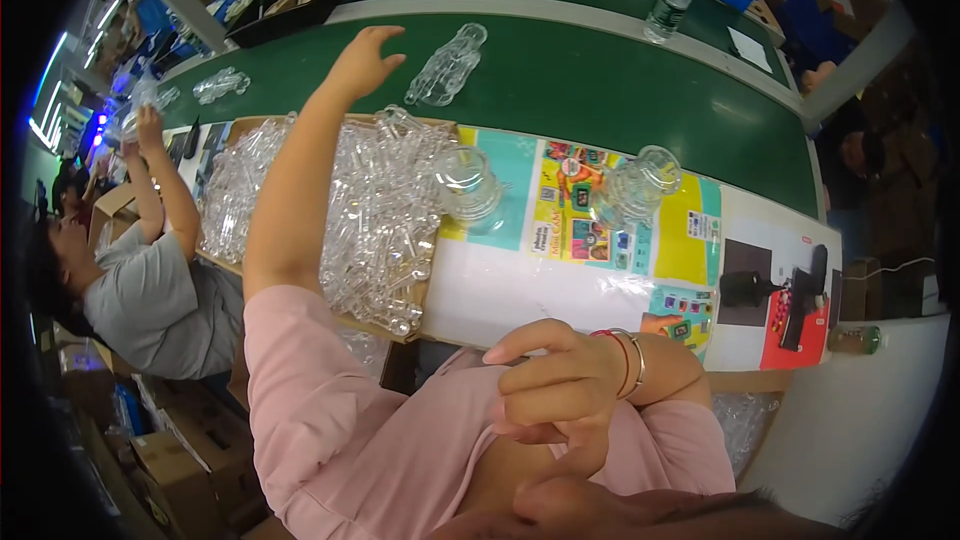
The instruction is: Assembling plastic components onto glass mugs and applying material using a squeeze bottle on an assembly line.
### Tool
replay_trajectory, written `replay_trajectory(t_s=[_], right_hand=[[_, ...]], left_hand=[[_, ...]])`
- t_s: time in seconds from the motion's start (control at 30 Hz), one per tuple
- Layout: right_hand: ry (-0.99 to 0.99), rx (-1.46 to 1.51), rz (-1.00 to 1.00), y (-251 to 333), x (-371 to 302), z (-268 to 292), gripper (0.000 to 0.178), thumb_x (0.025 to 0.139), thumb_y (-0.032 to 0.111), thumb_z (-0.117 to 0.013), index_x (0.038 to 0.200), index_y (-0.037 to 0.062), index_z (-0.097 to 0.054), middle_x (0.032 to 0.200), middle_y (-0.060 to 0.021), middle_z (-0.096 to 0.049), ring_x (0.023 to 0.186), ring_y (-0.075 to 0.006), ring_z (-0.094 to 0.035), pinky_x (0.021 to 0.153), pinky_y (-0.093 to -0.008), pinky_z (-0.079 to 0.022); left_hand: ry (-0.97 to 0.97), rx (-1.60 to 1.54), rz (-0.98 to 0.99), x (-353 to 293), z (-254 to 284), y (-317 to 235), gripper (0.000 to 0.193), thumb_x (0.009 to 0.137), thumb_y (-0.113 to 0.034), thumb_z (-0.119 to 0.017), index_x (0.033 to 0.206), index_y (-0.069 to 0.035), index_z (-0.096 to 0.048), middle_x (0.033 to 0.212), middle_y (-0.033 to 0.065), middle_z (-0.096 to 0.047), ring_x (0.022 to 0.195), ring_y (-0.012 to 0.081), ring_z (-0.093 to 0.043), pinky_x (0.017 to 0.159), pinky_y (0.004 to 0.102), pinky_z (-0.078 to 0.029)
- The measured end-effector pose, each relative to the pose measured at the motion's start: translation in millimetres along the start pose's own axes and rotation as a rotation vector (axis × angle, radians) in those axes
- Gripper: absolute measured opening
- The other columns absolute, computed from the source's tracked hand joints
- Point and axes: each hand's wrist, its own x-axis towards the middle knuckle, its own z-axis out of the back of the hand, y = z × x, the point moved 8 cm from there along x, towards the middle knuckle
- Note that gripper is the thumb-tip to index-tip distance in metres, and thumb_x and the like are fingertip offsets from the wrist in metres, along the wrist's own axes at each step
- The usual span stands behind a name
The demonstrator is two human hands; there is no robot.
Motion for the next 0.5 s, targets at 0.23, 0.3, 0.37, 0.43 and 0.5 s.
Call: replay_trajectory(t_s=[0.23,0.3,0.37,0.43,0.5], right_hand=[[0.106,-0.065,-0.227,-21,-24,-4,0.069,0.066,-0.005,-0.061,0.126,0.0169,-0.035,0.102,-0.0153,-0.05,0.078,-0.0239,-0.055,0.074,-0.0444,-0.048],[0.11,-0.122,-0.295,-22,-36,1,0.071,0.068,-0.005,-0.06,0.13,0.0142,-0.031,0.107,-0.0184,-0.047,0.081,-0.0254,-0.055,0.072,-0.0427,-0.05],[0.147,-0.213,-0.404,-21,-55,6,0.075,0.069,-0.005,-0.057,0.134,0.0134,-0.024,0.113,-0.0212,-0.042,0.089,-0.0286,-0.053,0.066,-0.0354,-0.053],[0.166,-0.278,-0.423,-15,-72,15,0.073,0.07,-0.004,-0.056,0.134,0.0118,-0.024,0.112,-0.0211,-0.042,0.091,-0.0291,-0.051,0.063,-0.0324,-0.053],[0.175,-0.373,-0.451,-4,-89,30,0.07,0.071,-0.004,-0.055,0.133,0.0102,-0.025,0.111,-0.021,-0.043,0.094,-0.0297,-0.05,0.061,-0.0294,-0.054]], left_hand=[[0.258,-0.174,0.09,-74,-13,-4,0.035,0.077,-0.014,-0.064,0.111,-0.008,-0.058,0.11,0.0147,-0.058,0.1,0.0263,-0.056,0.085,0.033,-0.044],[0.274,-0.18,0.122,-77,-26,-1,0.033,0.076,-0.012,-0.065,0.108,-0.007,-0.059,0.107,0.0144,-0.06,0.097,0.0257,-0.057,0.084,0.0329,-0.044],[0.271,-0.149,0.123,-76,-25,-3,0.031,0.07,-0.008,-0.068,0.1,-0.005,-0.062,0.094,0.0118,-0.063,0.09,0.023,-0.06,0.078,0.0315,-0.046],[0.217,-0.26,0.133,-82,-13,2,0.032,0.066,-0.01,-0.071,0.097,-0.005,-0.062,0.091,0.0112,-0.063,0.086,0.0232,-0.06,0.077,0.0311,-0.047],[0.172,-0.38,0.111,-83,3,-5,0.034,0.063,-0.012,-0.074,0.094,-0.005,-0.063,0.089,0.0106,-0.062,0.083,0.0235,-0.061,0.075,0.0307,-0.047]])
